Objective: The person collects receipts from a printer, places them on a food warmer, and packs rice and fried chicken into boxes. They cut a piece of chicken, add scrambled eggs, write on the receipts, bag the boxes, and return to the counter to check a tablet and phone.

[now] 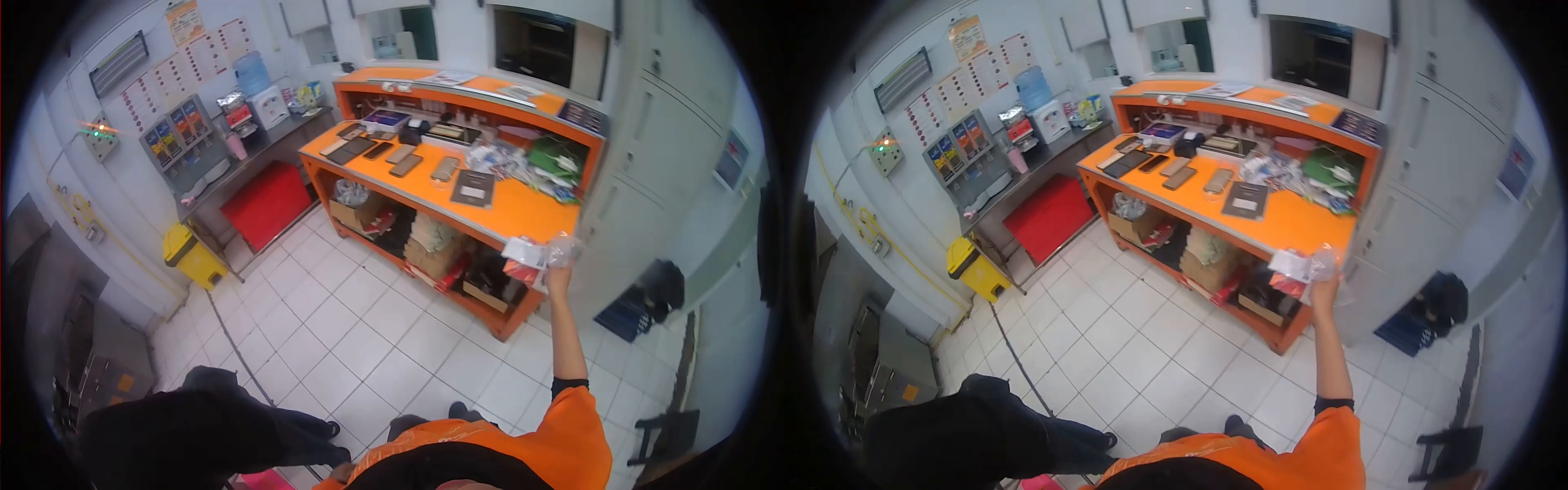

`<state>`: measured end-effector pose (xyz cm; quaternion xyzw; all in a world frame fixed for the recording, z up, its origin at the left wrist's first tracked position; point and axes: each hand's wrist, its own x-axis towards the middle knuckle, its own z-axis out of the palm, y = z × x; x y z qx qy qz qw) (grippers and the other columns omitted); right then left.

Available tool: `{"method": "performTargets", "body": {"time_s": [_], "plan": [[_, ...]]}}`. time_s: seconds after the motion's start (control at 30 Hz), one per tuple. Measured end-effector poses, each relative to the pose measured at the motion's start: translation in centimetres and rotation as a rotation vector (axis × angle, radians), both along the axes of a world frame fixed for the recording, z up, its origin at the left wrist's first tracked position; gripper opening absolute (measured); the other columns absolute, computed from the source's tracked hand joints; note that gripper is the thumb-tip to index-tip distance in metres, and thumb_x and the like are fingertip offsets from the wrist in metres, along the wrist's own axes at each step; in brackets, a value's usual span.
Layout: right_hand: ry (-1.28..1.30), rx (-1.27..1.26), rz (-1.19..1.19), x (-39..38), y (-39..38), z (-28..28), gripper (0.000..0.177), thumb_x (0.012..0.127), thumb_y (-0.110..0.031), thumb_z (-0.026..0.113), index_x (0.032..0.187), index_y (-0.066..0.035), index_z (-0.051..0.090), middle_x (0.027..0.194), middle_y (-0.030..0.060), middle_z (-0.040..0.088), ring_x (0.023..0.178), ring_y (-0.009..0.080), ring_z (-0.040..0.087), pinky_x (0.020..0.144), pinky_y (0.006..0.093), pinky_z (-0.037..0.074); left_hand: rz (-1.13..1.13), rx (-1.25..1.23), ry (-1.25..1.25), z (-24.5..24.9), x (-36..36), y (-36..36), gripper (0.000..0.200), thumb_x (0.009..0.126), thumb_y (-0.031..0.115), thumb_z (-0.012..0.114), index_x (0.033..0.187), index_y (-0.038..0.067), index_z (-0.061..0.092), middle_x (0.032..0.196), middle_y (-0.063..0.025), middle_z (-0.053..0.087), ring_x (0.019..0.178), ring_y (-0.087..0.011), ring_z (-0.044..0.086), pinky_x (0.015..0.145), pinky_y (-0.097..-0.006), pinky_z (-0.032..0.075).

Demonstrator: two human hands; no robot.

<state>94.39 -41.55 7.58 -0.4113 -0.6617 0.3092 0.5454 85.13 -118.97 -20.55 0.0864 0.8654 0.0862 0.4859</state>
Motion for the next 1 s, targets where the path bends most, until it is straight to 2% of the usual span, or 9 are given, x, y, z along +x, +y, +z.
{"method": "performTargets", "body": {"time_s": [0.1, 0.23, 0.37, 0.43, 0.53, 0.7, 0.83, 0.93, 1.0], "plan": [[0.067, -0.189, -0.076, -7.3, 8.1, -2.9, 0.031, 0.085, -0.004, 0.052, 0.116, 0.0, 0.054, 0.111, 0.0142, 0.06, 0.104, 0.0257, 0.056, 0.091, 0.0339, 0.042, 0.373, 0.024, 0.004, 1.7, -1.0, 2.5, 0.037, 0.086, 0.03, 0.055, 0.112, 0.003, 0.057, 0.104, -0.0225, 0.062, 0.101, -0.0386, 0.057, 0.086, -0.044, 0.045], [0.08, 0.021, -0.313, -16.6, 13.1, -4.7, 0.039, 0.084, 0.0, 0.051, 0.122, 0.003, 0.049, 0.113, 0.0162, 0.058, 0.103, 0.0286, 0.056, 0.095, 0.0357, 0.04, 0.585, 0.087, -0.006, 0.6, -5.0, 8.7, 0.035, 0.086, 0.028, 0.054, 0.11, 0.003, 0.058, 0.102, -0.0207, 0.062, 0.099, -0.0349, 0.058, 0.084, -0.0417, 0.046], [0.241, -0.06, -0.257, -26.2, 14.9, -10.9, 0.061, 0.082, 0.0, 0.052, 0.139, 0.002, 0.031, 0.138, 0.0233, 0.037, 0.13, 0.0347, 0.031, 0.105, 0.0444, 0.027, 0.61, 0.144, -0.009, -1.4, -12.1, 15.0, 0.032, 0.086, 0.026, 0.053, 0.108, 0.003, 0.058, 0.099, -0.0189, 0.063, 0.097, -0.0312, 0.06, 0.081, -0.0395, 0.047], [-0.076, -0.05, -0.406, -34.0, 8.9, -10.7, 0.069, 0.081, -0.004, 0.055, 0.143, 0.0, 0.023, 0.143, 0.0256, 0.027, 0.134, 0.0372, 0.021, 0.109, 0.0465, 0.021, 0.568, 0.165, 0.001, -2.1, -17.0, 17.7, 0.031, 0.087, 0.025, 0.053, 0.107, 0.003, 0.058, 0.098, -0.018, 0.063, 0.095, -0.0293, 0.06, 0.08, -0.0384, 0.048], [-0.318, 0.025, 0.276, -41.1, 9.2, -11.2, 0.047, 0.079, -0.01, 0.063, 0.125, -0.007, 0.053, 0.125, 0.0207, 0.045, 0.121, 0.0347, 0.04, 0.105, 0.0409, 0.03, 0.468, 0.186, 0.093, -2.8, -27.0, 21.3, 0.029, 0.087, 0.024, 0.053, 0.106, 0.003, 0.058, 0.096, -0.0167, 0.064, 0.094, -0.0266, 0.061, 0.078, -0.0367, 0.049], [-0.25, 0.177, 0.2, -52.2, 18.0, -7.4, 0.047, 0.076, -0.007, 0.066, 0.121, -0.013, 0.057, 0.12, 0.0127, 0.051, 0.116, 0.0305, 0.045, 0.099, 0.0433, 0.036, 0.241, 0.168, 0.387, -1.9, -49.9, 28.9, 0.027, 0.087, 0.022, 0.052, 0.104, 0.003, 0.058, 0.093, -0.0149, 0.064, 0.091, -0.0229, 0.062, 0.076, -0.0345, 0.05], [-0.548, 0.182, 0.037, -58.4, 25.9, -4.3, 0.052, 0.082, -0.024, 0.063, 0.131, -0.016, 0.046, 0.124, 0.0115, 0.052, 0.116, 0.0314, 0.045, 0.095, 0.0456, 0.035, 0.42, 0.821, 0.464, 3.0, -68.6, 36.7, 0.028, 0.087, 0.017, 0.054, 0.111, 0.005, 0.058, 0.081, -0.0076, 0.06, 0.07, -0.0163, 0.058, 0.064, -0.0309, 0.048], [-0.712, 0.209, -0.054, -60.3, 31.2, -5.7, 0.056, 0.084, -0.035, 0.059, 0.134, -0.017, 0.043, 0.129, 0.012, 0.05, 0.116, 0.0306, 0.046, 0.094, 0.0436, 0.036, 0.361, 0.768, 0.542, 7.8, -74.2, 41.6, 0.025, 0.09, 0.018, 0.051, 0.11, 0.006, 0.058, 0.081, -0.0074, 0.06, 0.07, -0.0151, 0.057, 0.063, -0.0288, 0.048], [-0.796, 0.218, -0.104, -62.4, 34.8, -5.7, 0.057, 0.085, -0.039, 0.056, 0.135, -0.017, 0.042, 0.131, 0.0121, 0.048, 0.115, 0.0299, 0.046, 0.092, 0.0426, 0.036, 0.404, 0.836, 0.522, 4.7, -75.8, 42.7, 0.025, 0.091, 0.019, 0.051, 0.11, 0.005, 0.058, 0.082, -0.0074, 0.061, 0.071, -0.015, 0.057, 0.063, -0.0289, 0.048]]}}
